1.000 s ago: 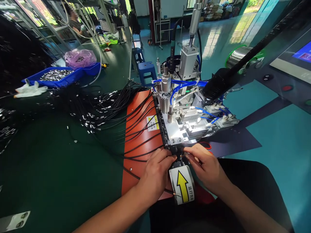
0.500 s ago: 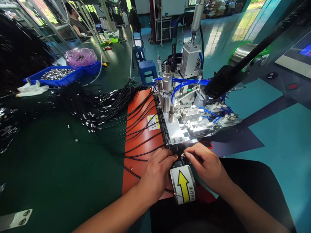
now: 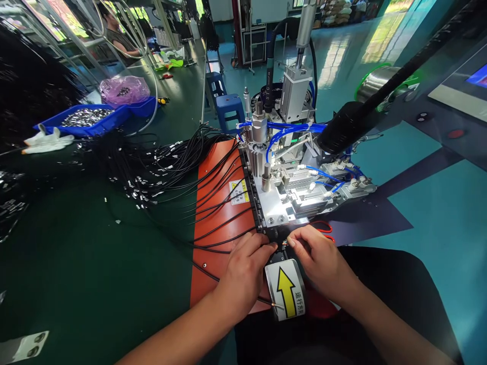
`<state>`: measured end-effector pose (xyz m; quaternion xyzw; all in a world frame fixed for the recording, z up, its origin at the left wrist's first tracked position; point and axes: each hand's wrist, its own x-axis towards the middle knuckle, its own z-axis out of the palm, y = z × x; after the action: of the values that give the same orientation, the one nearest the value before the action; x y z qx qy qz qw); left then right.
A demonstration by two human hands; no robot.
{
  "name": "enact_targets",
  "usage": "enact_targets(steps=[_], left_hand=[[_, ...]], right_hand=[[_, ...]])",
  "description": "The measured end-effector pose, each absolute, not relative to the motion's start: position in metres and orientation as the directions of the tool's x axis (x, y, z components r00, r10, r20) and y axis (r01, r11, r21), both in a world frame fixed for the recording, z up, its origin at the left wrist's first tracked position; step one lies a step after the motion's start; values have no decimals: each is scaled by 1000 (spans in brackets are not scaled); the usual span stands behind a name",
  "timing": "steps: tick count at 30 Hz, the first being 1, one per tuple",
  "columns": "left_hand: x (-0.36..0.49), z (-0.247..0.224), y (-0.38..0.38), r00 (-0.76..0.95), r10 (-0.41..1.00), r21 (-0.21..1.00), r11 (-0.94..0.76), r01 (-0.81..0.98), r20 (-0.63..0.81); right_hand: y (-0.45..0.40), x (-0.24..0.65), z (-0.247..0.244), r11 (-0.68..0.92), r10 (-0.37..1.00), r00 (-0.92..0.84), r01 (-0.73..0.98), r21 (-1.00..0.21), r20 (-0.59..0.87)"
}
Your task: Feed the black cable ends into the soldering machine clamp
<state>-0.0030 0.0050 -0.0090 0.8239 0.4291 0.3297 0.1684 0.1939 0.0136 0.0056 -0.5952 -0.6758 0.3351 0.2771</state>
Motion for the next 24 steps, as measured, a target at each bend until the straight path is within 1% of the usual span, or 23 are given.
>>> enact_targets(steps=[3, 8, 10, 13, 17, 20, 24], left_hand=[[-3, -8, 6, 425, 812, 549, -584, 598, 401], [-3, -7, 5, 423, 814, 544, -581, 605, 399], [-3, -7, 5, 425, 817, 541, -576, 613, 389], [-3, -8, 5, 429, 820, 530, -572, 626, 379], [-3, -7, 3, 422, 820, 505, -572, 647, 387], [-5, -3, 1, 436, 831, 492, -556, 670, 346], [-13, 6, 2, 458, 832, 479, -554, 681, 312]], right_hand=[[14, 195, 6, -22, 987, -113, 603, -797, -113], [14, 202, 2, -249, 939, -80, 514, -821, -335], [14, 203, 1, -274, 924, -109, 478, -835, -365], [13, 201, 3, -212, 935, -160, 468, -858, -318], [13, 196, 6, -152, 953, -155, 498, -854, -260], [14, 196, 5, -107, 959, -173, 517, -849, -227], [14, 196, 2, -17, 972, -184, 568, -823, -147]])
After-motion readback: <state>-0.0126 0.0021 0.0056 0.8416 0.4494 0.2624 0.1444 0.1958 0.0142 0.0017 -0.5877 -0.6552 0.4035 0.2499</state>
